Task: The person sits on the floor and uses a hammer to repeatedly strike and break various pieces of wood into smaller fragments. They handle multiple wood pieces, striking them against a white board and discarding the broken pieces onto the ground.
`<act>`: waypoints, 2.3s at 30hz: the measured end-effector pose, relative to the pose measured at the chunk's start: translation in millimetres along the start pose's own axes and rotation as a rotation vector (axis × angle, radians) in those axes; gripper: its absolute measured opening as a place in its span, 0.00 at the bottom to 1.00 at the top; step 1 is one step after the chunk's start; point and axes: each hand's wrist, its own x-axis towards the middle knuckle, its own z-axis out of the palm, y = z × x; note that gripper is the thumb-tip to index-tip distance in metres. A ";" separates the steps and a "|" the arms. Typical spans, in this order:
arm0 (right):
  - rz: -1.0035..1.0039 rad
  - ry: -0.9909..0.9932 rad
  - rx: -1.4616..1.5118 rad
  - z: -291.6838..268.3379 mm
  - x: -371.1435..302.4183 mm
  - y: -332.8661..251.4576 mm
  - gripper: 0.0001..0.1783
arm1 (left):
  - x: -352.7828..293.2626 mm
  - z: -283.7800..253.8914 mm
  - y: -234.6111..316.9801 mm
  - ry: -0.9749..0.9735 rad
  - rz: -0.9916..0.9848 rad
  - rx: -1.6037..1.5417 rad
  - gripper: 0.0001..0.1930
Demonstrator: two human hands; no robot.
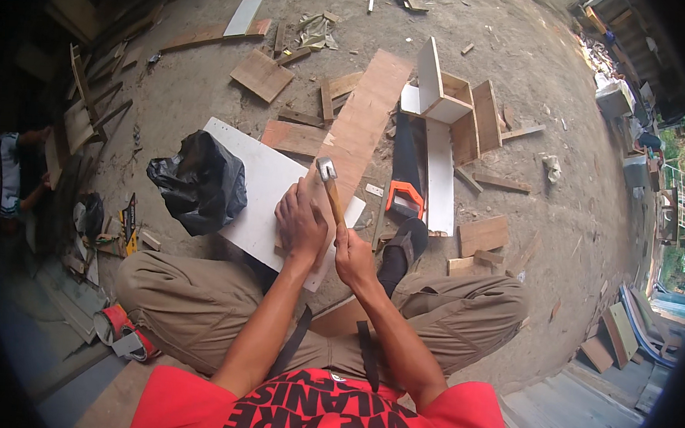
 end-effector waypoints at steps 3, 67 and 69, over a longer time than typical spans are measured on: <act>-0.039 0.035 0.096 -7.4 -2.8 -1.4 0.32 | -1.6 3.1 -0.2 0.006 -0.004 -0.005 0.30; -0.005 -0.060 -0.038 -24.8 -4.2 -35.0 0.27 | -0.6 3.3 -0.6 0.006 0.004 -0.006 0.29; -0.014 -0.072 0.062 -37.2 -10.7 -48.1 0.26 | -0.9 4.8 0.6 -0.009 -0.009 -0.011 0.28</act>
